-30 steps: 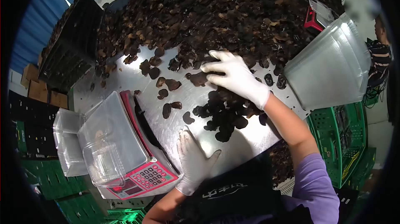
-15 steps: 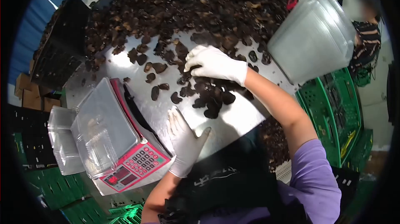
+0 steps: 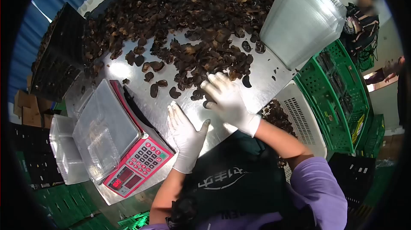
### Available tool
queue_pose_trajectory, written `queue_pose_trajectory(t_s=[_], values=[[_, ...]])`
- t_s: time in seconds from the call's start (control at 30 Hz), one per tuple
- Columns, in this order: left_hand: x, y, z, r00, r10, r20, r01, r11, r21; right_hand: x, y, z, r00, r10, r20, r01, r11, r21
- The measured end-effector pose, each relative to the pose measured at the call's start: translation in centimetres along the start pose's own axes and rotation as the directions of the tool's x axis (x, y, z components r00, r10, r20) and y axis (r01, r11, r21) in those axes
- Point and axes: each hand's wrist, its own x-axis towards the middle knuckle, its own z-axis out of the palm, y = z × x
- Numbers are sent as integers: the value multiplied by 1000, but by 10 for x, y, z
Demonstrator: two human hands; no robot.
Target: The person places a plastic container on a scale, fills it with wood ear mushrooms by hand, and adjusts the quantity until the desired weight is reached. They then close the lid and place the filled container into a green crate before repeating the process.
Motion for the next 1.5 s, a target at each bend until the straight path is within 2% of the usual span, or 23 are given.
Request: queue_pose_trajectory(t_s=[0.1,0.17,0.23,0.27,0.33,0.4,0.47,0.5,0.57,0.6,0.63,0.7,0.77,0.87,0.9,0.97,1.03,1.07,1.13,1.2,1.27,1.43,1.5], values=[[1,-2,0,1000,-12,23,12,1000,-2,-11,-29,13,979,-145,142,126,983,132],[-1,-12,13,995,66,-77,-61,996,61,-6,-37,10,973,-206,107,169,944,282],[2,-4,4,996,45,-72,-48,998,-34,18,-29,-1,983,-179,47,148,914,377],[2,0,0,998,20,-52,-22,999,-44,38,-23,-1,980,-150,-130,186,921,341],[3,7,-8,999,4,-52,-6,999,-52,89,8,14,960,-137,-246,197,951,238],[4,5,-6,999,-6,-52,3,999,-54,134,23,18,994,-26,-109,36,995,92],[3,4,-4,998,-17,-61,13,998,-62,163,35,25,965,75,250,-53,994,-95],[3,5,-4,998,-18,-55,15,998,-56,171,43,36,923,79,377,-17,986,-165],[4,4,-3,996,-33,-81,26,996,-83,177,54,38,935,-20,353,65,991,-117],[3,3,-3,995,-27,-91,17,994,-104,172,54,30,978,-80,190,103,988,-113],[4,2,-3,995,-34,-90,25,994,-107,169,51,18,995,0,105,0,1000,8],[3,2,-4,994,-45,-96,29,988,-153,143,47,-2,977,73,-199,-8,951,309],[1,1,-4,992,-27,-125,6,986,-165,111,48,-12,944,145,-297,-17,918,395],[1,1,-9,984,-55,-172,-9,936,-352,63,37,-35,924,379,42,-251,521,816],[-1,-1,-9,985,-53,-165,-9,936,-351,50,35,-45,868,432,245,-423,384,821],[0,-7,-6,985,-44,-166,-33,900,-434,27,42,-35,829,410,379,-379,-84,921],[-3,-11,-5,983,-30,-180,-60,877,-476,14,37,-36,801,382,461,-368,-293,882],[-2,-13,-4,978,23,-207,-114,890,-441,10,32,-37,751,424,506,-371,-364,855],[-2,-11,-5,970,80,-229,-169,900,-401,-1,33,-31,792,362,491,-309,-455,835],[-1,-6,-7,977,-22,-214,-100,836,-540,-4,31,-28,816,330,474,-280,-490,825],[1,-4,-6,976,-78,-205,-58,809,-586,-3,32,-25,772,320,549,-237,-657,716],[7,2,-7,953,-250,-172,41,667,-744,-2,27,-26,820,194,539,-204,-781,590],[11,1,2,935,-335,-117,30,403,-915,2,19,-29,750,345,564,-208,-687,696]])
